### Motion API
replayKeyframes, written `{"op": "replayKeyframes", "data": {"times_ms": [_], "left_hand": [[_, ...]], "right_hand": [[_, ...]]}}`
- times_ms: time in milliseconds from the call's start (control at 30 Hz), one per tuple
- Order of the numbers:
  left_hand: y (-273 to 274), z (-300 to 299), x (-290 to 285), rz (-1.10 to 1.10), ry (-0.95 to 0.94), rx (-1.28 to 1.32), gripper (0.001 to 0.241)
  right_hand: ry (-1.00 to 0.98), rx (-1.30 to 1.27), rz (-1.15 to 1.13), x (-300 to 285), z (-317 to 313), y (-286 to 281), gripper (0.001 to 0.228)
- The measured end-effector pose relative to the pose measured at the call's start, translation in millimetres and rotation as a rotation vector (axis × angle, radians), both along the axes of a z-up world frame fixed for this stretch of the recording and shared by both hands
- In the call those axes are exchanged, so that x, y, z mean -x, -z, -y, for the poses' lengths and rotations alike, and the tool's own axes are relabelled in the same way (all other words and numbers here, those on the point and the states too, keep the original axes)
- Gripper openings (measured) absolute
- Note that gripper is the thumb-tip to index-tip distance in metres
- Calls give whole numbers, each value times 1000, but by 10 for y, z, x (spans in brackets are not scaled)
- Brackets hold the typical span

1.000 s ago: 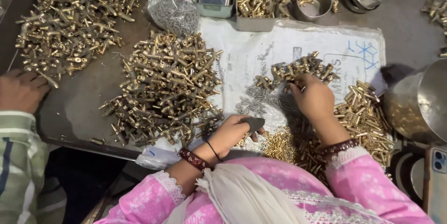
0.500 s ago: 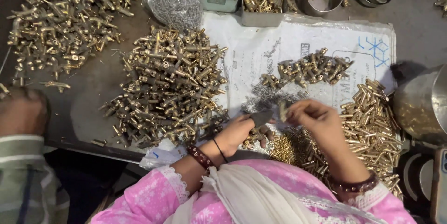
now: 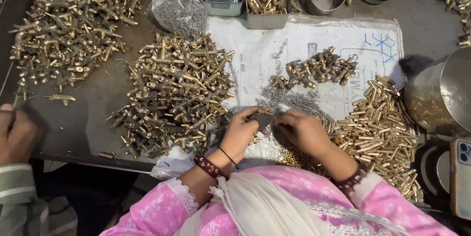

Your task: The person sits at a workbench covered with piles of brass fittings and sorts through them, picking individual pieces from a pile and placing them into separate groups on the table while holding a small dark handheld tool. A coworker at the same table handles similar brass pieces.

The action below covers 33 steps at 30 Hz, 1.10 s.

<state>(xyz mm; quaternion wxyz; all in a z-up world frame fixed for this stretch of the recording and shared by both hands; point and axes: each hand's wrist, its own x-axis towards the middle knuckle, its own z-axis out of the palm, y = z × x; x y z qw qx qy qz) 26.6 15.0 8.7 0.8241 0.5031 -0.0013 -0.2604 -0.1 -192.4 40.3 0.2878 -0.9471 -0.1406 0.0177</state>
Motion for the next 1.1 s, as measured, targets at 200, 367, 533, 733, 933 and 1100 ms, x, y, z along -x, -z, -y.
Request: {"op": "replayKeyframes", "data": {"times_ms": [200,367,533,733,933,1100], "left_hand": [[-243,-149,-80,-201,-130,-94,31],[72,-123,-91,-104,-144,-71,35],[66,-79,-106,-13,-57,-191,33],[194,-19,-9,-44,94,-167,32],[-12,18,56,-14,208,-117,25],[18,47,137,68,326,-315,24]], "right_hand": [[-65,106,-12,-190,-109,-44,16],[-168,150,-3,-171,-109,-107,16],[-184,248,-18,-152,-72,-107,15],[-152,238,-34,-52,-13,-69,21],[-106,279,-32,46,-20,-67,26],[60,108,34,97,69,-31,26]]}}
